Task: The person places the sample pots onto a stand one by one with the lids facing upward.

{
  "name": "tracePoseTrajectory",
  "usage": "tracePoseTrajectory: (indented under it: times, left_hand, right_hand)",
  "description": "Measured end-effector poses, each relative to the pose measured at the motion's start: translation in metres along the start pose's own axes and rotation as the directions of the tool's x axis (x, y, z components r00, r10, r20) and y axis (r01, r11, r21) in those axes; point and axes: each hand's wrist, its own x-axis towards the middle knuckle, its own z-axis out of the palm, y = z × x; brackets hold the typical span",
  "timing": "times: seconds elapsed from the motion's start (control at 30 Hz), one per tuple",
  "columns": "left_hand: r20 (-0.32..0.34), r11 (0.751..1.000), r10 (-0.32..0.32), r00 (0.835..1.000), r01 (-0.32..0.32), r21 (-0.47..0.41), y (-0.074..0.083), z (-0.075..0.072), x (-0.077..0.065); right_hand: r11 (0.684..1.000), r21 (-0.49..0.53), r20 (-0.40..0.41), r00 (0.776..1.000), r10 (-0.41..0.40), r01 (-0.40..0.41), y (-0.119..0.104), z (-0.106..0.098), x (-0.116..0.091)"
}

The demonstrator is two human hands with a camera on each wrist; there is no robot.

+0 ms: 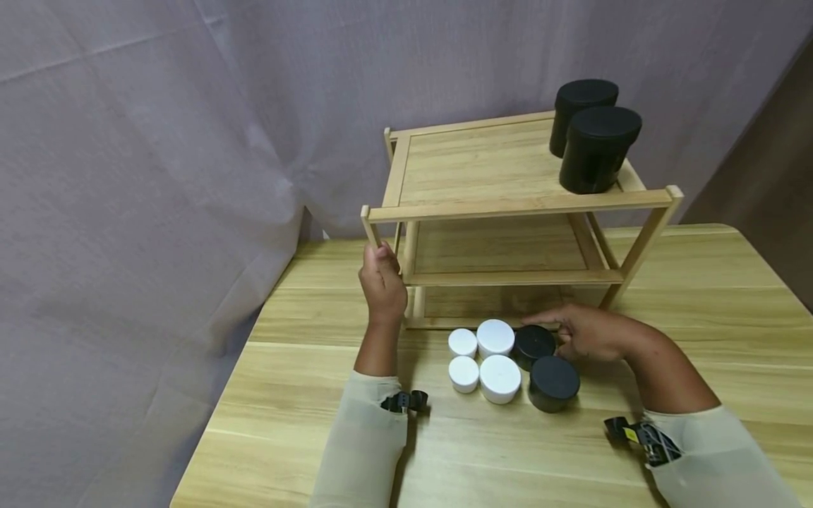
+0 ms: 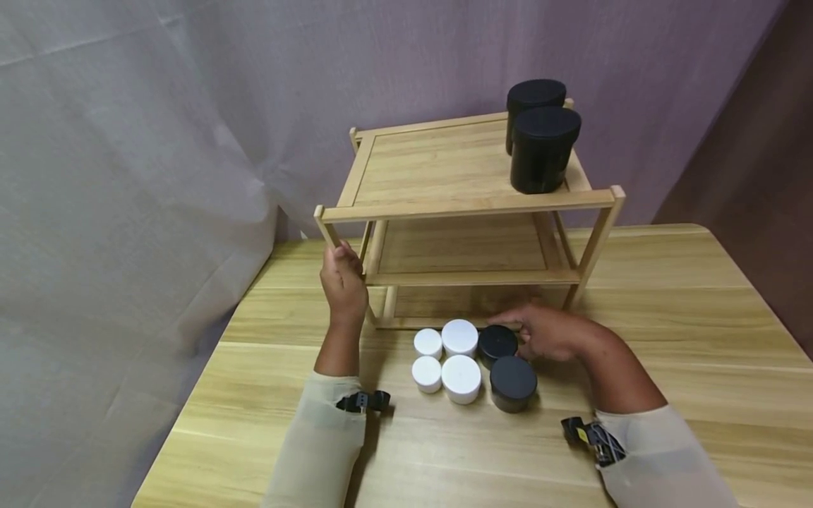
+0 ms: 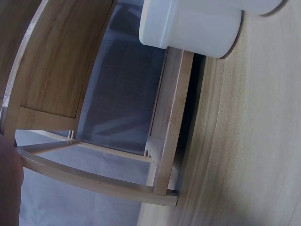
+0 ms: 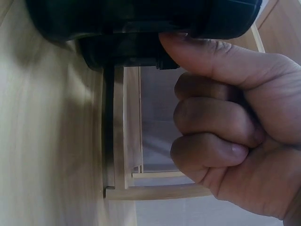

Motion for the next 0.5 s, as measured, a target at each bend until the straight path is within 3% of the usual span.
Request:
tracePoseTrajectory:
  times: [0.5]
  left_hand:
    - [0.003, 1.0, -0.002, 1.0, 0.002, -0.014, 0.0018, 0.0, 0.0002]
  right_hand:
    - [0.997, -0.071, -0.042, 0.999, 0.021, -0.024, -0.0012, -0.0037, -0.0053]
